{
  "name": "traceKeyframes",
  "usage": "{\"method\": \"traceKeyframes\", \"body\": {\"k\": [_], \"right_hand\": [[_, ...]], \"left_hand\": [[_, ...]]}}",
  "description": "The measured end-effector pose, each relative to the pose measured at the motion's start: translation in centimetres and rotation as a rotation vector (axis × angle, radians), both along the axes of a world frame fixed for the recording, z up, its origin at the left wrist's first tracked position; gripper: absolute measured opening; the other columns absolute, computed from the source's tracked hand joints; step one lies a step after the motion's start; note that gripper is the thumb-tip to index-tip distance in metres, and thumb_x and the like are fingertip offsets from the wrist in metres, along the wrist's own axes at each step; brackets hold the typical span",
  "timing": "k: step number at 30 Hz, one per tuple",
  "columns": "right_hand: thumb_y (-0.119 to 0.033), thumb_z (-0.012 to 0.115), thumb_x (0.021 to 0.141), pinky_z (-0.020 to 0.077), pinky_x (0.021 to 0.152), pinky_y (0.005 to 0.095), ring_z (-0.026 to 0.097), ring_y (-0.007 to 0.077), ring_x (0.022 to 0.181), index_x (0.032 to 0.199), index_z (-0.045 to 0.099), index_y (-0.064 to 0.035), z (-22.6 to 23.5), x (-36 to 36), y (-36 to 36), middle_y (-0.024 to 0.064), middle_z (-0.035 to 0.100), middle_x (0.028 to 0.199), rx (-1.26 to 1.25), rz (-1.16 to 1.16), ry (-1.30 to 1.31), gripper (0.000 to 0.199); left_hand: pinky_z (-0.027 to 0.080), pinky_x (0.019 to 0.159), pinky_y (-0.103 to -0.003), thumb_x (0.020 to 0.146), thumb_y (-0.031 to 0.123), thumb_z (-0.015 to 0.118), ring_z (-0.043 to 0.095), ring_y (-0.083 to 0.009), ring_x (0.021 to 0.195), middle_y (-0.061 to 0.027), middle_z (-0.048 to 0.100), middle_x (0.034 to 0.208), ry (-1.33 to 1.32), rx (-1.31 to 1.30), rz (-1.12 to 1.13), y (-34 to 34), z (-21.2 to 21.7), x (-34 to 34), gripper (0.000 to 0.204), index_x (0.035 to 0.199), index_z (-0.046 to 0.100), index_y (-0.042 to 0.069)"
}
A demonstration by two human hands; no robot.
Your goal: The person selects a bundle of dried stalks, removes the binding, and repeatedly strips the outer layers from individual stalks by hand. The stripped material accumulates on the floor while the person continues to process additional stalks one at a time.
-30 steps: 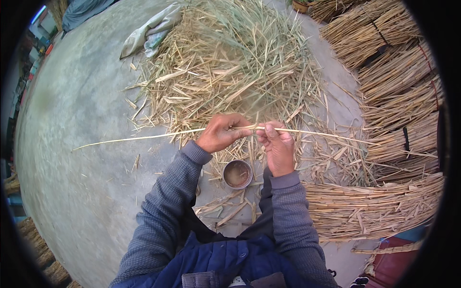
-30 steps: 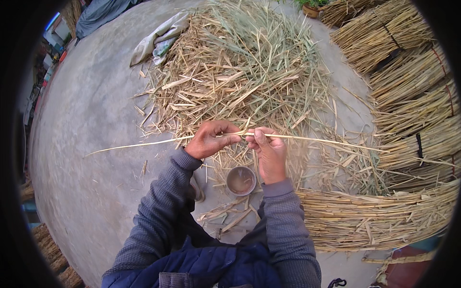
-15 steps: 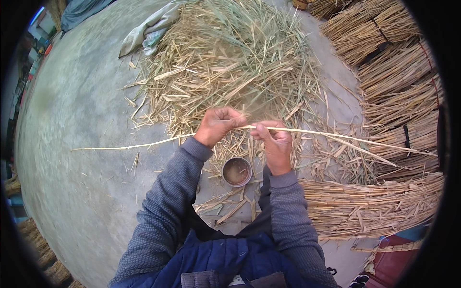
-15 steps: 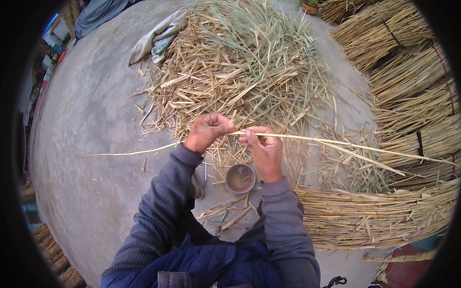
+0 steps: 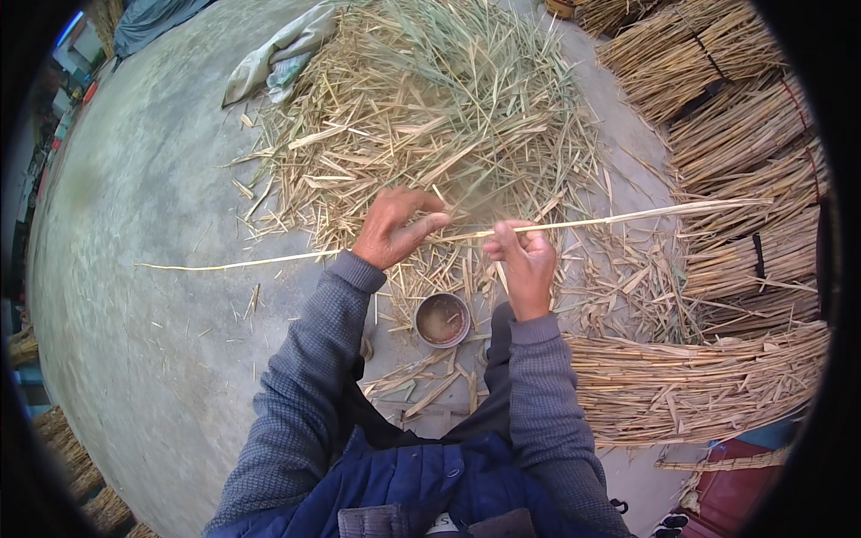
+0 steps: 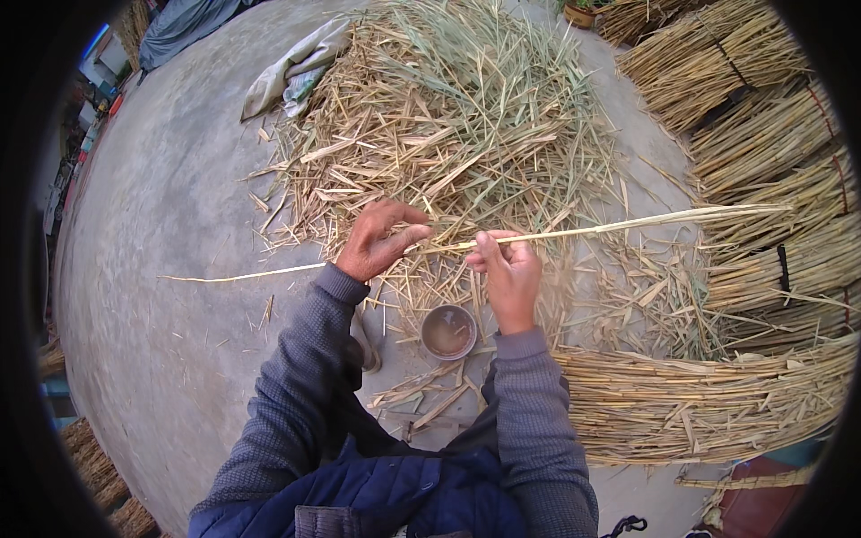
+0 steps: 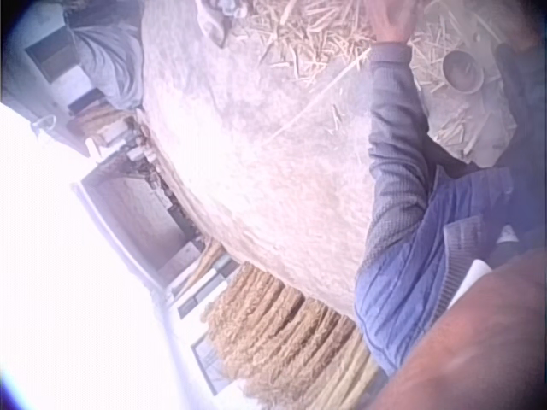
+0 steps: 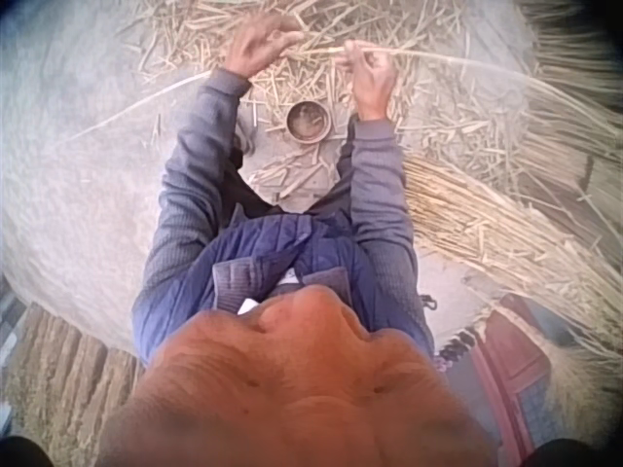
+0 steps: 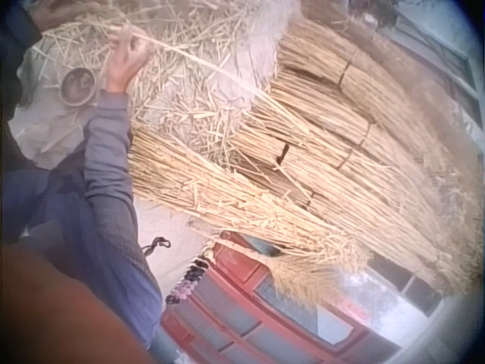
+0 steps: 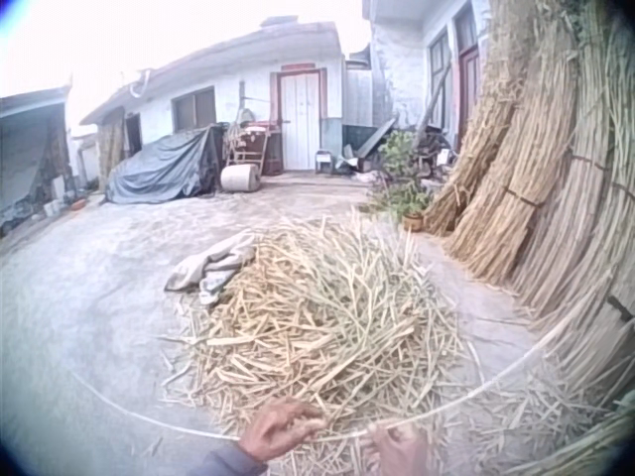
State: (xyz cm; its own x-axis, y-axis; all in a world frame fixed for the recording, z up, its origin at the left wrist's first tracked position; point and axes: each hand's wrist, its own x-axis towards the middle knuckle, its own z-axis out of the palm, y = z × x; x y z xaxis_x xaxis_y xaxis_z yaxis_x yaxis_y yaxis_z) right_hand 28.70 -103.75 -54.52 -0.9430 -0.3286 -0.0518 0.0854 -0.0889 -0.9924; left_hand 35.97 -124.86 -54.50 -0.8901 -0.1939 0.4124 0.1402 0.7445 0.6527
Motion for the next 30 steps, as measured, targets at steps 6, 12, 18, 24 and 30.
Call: {"method": "traceKeyframes", "body": {"k": [6, 12, 18, 24, 30], "right_hand": [[-0.028, 0.071, 0.092, 0.0506, 0.059, 0.0208, 0.066, 0.0112, 0.069, 0.104, 0.059, 0.0023, -0.3, -0.2, -0.7, 0.0079, 0.067, 0.081, 0.01, 0.008, -0.061, 0.035], [-0.031, 0.068, 0.094, 0.0523, 0.058, 0.0217, 0.067, 0.0128, 0.067, 0.099, 0.058, 0.0043, -0.7, -0.4, -0.9, 0.0111, 0.068, 0.079, -0.01, 0.019, -0.065, 0.036], [-0.031, 0.067, 0.094, 0.0525, 0.058, 0.0213, 0.068, 0.013, 0.067, 0.098, 0.057, 0.0026, -0.7, -0.6, -0.5, 0.0105, 0.068, 0.079, -0.018, -0.004, -0.056, 0.035], [-0.031, 0.068, 0.094, 0.0532, 0.061, 0.0215, 0.069, 0.0142, 0.071, 0.1, 0.057, 0.0012, -0.9, -0.6, -0.4, 0.0108, 0.068, 0.082, -0.041, 0.034, -0.093, 0.034], [-0.028, 0.069, 0.093, 0.0531, 0.061, 0.0222, 0.069, 0.0139, 0.073, 0.103, 0.057, 0.0005, -1.3, -0.3, -1.0, 0.0097, 0.068, 0.084, -0.067, 0.111, -0.111, 0.033]], "left_hand": [[0.044, 0.076, -0.036, 0.078, 0.03, 0.078, 0.063, -0.0238, 0.079, -0.0038, 0.07, 0.083, 0.007, -0.048, -0.139, 2.5, -0.9, -0.6, 0.024, 0.088, 0.072, 0.008], [0.048, 0.07, -0.031, 0.083, 0.02, 0.076, 0.064, -0.0168, 0.074, -0.0041, 0.07, 0.08, 0.055, 0.2, -0.057, 2.8, -1.8, -0.6, 0.015, 0.087, 0.071, 0.007], [0.051, 0.069, -0.028, 0.087, 0.015, 0.073, 0.065, -0.0129, 0.075, -0.0053, 0.07, 0.079, -0.054, 0.773, 0.205, -1.7, -0.9, -0.4, 0.012, 0.092, 0.069, 0.005], [0.042, 0.078, -0.037, 0.084, 0.026, 0.073, 0.064, -0.0259, 0.081, -0.0061, 0.068, 0.078, 0.159, -0.265, 0.144, -0.7, -0.1, 0.0, 0.022, 0.095, 0.069, 0.007], [0.048, 0.061, -0.035, 0.084, 0.025, 0.074, 0.065, -0.0245, 0.066, -0.0074, 0.068, 0.072, 0.033, 0.102, -0.167, 3.0, -0.4, -1.4, 0.02, 0.084, 0.071, 0.006]]}}
